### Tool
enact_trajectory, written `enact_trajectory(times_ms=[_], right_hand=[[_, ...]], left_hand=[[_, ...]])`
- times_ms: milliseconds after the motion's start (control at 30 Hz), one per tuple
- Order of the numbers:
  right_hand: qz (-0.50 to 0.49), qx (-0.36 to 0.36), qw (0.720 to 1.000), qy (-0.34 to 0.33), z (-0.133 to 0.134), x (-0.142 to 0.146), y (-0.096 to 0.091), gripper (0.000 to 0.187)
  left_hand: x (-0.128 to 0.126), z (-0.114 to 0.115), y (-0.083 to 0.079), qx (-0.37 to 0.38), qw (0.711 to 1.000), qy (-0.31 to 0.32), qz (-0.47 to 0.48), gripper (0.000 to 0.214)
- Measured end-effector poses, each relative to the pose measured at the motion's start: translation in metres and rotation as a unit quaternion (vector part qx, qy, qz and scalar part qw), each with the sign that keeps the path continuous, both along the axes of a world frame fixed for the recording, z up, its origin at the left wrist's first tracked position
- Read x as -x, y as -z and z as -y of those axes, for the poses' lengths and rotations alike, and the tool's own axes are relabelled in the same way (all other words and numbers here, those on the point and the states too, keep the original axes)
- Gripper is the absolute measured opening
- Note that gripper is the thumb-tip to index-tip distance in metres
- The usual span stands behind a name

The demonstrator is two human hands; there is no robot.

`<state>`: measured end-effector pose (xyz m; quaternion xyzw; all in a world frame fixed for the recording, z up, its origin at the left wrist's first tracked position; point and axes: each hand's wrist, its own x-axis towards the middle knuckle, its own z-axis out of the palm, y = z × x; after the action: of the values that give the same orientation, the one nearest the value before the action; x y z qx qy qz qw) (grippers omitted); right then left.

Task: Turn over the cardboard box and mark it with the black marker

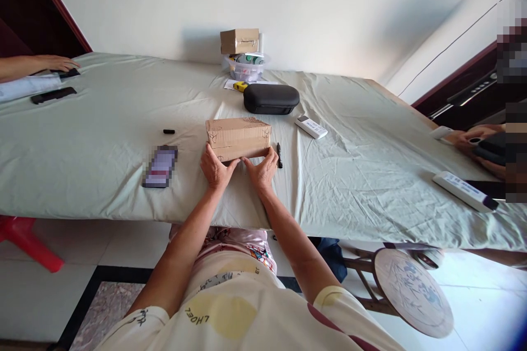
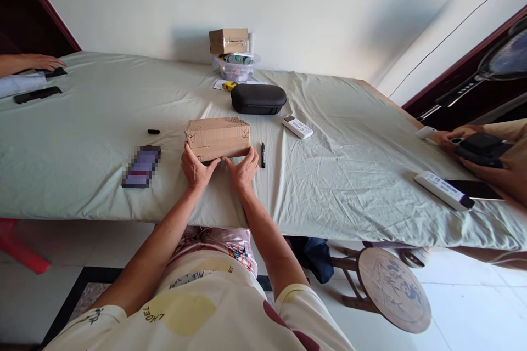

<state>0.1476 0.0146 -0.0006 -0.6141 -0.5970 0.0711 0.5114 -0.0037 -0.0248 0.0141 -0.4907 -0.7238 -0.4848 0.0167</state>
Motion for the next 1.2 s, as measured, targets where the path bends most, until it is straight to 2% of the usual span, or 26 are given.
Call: enact_trajectory(times_ms=[100, 200, 300, 400, 533, 667, 867, 1000, 1200], right_hand=[[0.005, -0.046, 0.999, -0.029, -0.003, -0.007, 0.002, 0.09], [-0.005, -0.085, 0.995, -0.058, -0.006, -0.015, 0.003, 0.068], [-0.044, -0.093, 0.991, -0.081, -0.008, -0.021, 0.003, 0.048], [-0.089, -0.097, 0.987, -0.092, -0.01, -0.025, 0.0, 0.04], [-0.115, -0.123, 0.982, -0.085, -0.009, -0.028, -0.007, 0.036], [-0.15, -0.138, 0.975, -0.084, -0.004, -0.031, -0.013, 0.038], [-0.207, -0.13, 0.963, -0.113, -0.001, -0.035, -0.015, 0.04], [-0.208, -0.106, 0.963, -0.136, -0.005, -0.034, -0.012, 0.041], [-0.185, -0.023, 0.974, -0.131, -0.014, -0.036, -0.002, 0.038]], left_hand=[[0.005, 0.0, 0.002, 0.003, 1.0, -0.009, -0.005, 0.13], [0.011, -0.001, 0.004, -0.011, 1.0, -0.011, -0.001, 0.128], [0.016, -0.002, 0.005, -0.028, 1.0, -0.004, 0.012, 0.123], [0.021, -0.003, 0.007, -0.048, 0.998, 0.012, 0.028, 0.118], [0.025, -0.003, 0.012, -0.083, 0.996, 0.023, 0.035, 0.106], [0.029, -0.003, 0.017, -0.133, 0.99, 0.029, 0.031, 0.084], [0.033, -0.004, 0.019, -0.208, 0.974, 0.047, 0.08, 0.057], [0.034, -0.007, 0.017, -0.195, 0.974, 0.047, 0.104, 0.037], [0.037, -0.011, 0.019, -0.115, 0.981, 0.057, 0.148, 0.016]])
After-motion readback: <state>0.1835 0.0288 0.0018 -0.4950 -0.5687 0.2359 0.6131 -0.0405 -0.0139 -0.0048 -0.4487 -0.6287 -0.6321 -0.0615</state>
